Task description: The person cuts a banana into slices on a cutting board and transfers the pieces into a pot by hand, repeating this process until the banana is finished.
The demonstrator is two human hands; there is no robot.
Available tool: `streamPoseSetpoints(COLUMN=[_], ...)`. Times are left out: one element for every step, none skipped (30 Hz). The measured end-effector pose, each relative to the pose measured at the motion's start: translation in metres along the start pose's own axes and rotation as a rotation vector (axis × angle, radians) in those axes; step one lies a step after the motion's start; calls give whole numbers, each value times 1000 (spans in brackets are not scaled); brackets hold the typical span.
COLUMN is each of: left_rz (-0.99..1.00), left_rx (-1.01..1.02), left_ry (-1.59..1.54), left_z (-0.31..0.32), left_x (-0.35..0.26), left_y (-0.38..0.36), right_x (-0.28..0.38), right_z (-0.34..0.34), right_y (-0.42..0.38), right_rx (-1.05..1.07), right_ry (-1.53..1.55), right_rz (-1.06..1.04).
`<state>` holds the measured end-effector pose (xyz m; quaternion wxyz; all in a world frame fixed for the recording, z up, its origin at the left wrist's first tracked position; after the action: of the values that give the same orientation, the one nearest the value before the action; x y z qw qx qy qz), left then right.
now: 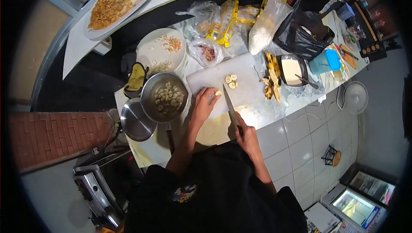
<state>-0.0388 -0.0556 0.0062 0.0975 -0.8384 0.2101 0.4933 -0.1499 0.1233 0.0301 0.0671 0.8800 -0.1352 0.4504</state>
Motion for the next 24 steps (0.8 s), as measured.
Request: streamPoseSetpoints(left_rz=[20, 20, 20, 20, 17, 0, -15, -14, 16, 46, 50, 40, 31, 36, -10, -61, -66, -26, 13, 6, 9, 13, -23, -22], left_rx=[2, 18, 54, 92, 112, 128, 141, 155, 146, 138, 153, 153, 149, 153, 167, 178, 172, 183, 197, 194, 141, 87, 55, 48], left_ry=[-6, -11, -20, -29, -34, -18, -2, -3, 46, 96, 98, 86, 75, 78, 62, 48, 58, 67, 79, 95, 113, 126, 96, 98], left_z=[-1, 0, 1, 3, 3, 3, 3, 4, 4, 4, 7, 8, 8, 9, 8, 8, 8, 8, 8, 8, 6, 5, 5, 7], left_x=[-1, 0, 1, 1, 2, 2, 2, 1, -3, -5, -5, -4, -5, -6, -7, -6, -4, -5, -6, -5, -8, -13, -14, -14], left_y=[0, 2, 2, 1, 0, 0, 1, 2, 4, 4, 4, 5, 6, 7, 9, 9, 10, 9, 7, 6, 5, 4, 2, 2], right_x=[2, 3, 6, 8, 8, 9, 10, 11, 12, 13, 16, 17, 17, 15, 19, 24, 22, 21, 20, 18, 17, 16, 14, 16], right_z=[3, 5, 6, 8, 11, 13, 13, 13, 13, 15, 13, 13, 14, 14, 11, 7, 6, 5, 5, 2, 0, -3, -5, -10], right_y=[-2, -1, -1, -3, -5, -6, -6, -6, -6, -6, -5, -4, -3, -2, 1, 4, 6, 9, 11, 13, 15, 17, 17, 18], right_rx=[-14, -20, -40, -61, -67, -103, -139, -147, -117, -87, -97, -81, -63, -69, -113, -153, -147, -123, -100, -96, -71, -45, -24, -22], right_ry=[-1, -4, 6, 16, 14, 32, 50, 49, 57, 66, 70, 72, 75, 78, 82, 88, 99, 100, 104, 120, 122, 118, 105, 105], right_rz=[4, 19, 22, 28, 48, 50, 49, 61, 104, 149, 160, 191, 217, 218, 120, 20, 16, -9, -34, -37, -33, -31, -21, -28])
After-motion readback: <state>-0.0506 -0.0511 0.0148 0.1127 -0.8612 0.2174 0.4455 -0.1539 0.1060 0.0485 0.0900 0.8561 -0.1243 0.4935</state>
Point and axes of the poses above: each hand's wrist, its own y-axis towards the middle knuckle, its own z-axis out of the palm, x = y × z, the point moved 8 cm from there along y, towards the middle knuckle, and after that the axes turned 10 degrees about -z, right-handed, at the moved point
